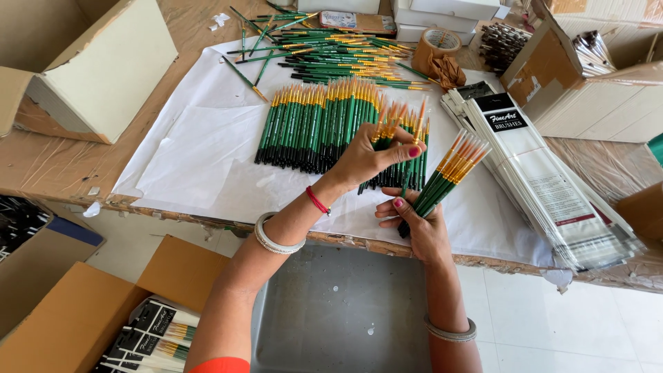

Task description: The person sorts a collection of paintbrushes by hand on a paper-covered table, gather several brushes into bundles, and places a bundle into a clear plastic bag.

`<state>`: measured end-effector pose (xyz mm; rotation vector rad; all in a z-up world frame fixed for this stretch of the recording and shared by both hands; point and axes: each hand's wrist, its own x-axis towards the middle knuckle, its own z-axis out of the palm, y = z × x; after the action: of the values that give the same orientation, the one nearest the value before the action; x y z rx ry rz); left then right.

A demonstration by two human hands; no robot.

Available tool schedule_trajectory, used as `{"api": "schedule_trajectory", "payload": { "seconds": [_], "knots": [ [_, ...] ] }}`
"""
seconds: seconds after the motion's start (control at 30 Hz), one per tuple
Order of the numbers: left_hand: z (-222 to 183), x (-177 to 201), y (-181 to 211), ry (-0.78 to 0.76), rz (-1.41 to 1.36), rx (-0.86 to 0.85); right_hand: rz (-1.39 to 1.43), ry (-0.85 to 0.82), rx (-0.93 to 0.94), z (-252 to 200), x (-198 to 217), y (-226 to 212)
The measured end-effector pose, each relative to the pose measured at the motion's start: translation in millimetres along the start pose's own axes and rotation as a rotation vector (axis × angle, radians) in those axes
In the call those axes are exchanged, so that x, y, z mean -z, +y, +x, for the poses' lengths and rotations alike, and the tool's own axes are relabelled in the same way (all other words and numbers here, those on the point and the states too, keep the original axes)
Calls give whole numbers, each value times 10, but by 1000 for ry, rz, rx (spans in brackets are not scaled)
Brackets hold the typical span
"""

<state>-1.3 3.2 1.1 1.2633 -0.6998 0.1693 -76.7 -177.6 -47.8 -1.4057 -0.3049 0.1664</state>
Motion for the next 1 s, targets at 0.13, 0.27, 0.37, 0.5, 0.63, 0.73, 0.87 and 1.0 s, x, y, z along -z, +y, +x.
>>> {"api": "schedule_trajectory", "payload": {
  "seconds": [0.13, 0.27, 0.37, 0.5, 0.63, 0.73, 0.87, 1.0],
  "knots": [
    [-6, 5, 31, 12, 62, -8, 33, 96, 44, 8, -122, -75],
    [54, 207, 507, 237, -113, -54, 125, 200, 104, 15, -40, -7],
    [80, 602, 869, 331, -11, -136, -68, 157, 138, 2, 45, 99],
    [-43, 1384, 1036, 329, 781, -288, -63, 121, 26, -19, 24, 49],
    [-574, 2299, 371, 411, 1052, -58, -69, 134, 31, -59, 13, 51],
    [-664, 2154, 550, 341, 1190, 291, -70, 149, 3, -48, 12, 77],
    [-518, 2040, 554, 156, 1416, 214, -101, 135, -35, -66, 49, 126],
    [-112, 2196, 345, -177, 1676, 106, -146, 140, -71, -24, 98, 207]
  ]
}}
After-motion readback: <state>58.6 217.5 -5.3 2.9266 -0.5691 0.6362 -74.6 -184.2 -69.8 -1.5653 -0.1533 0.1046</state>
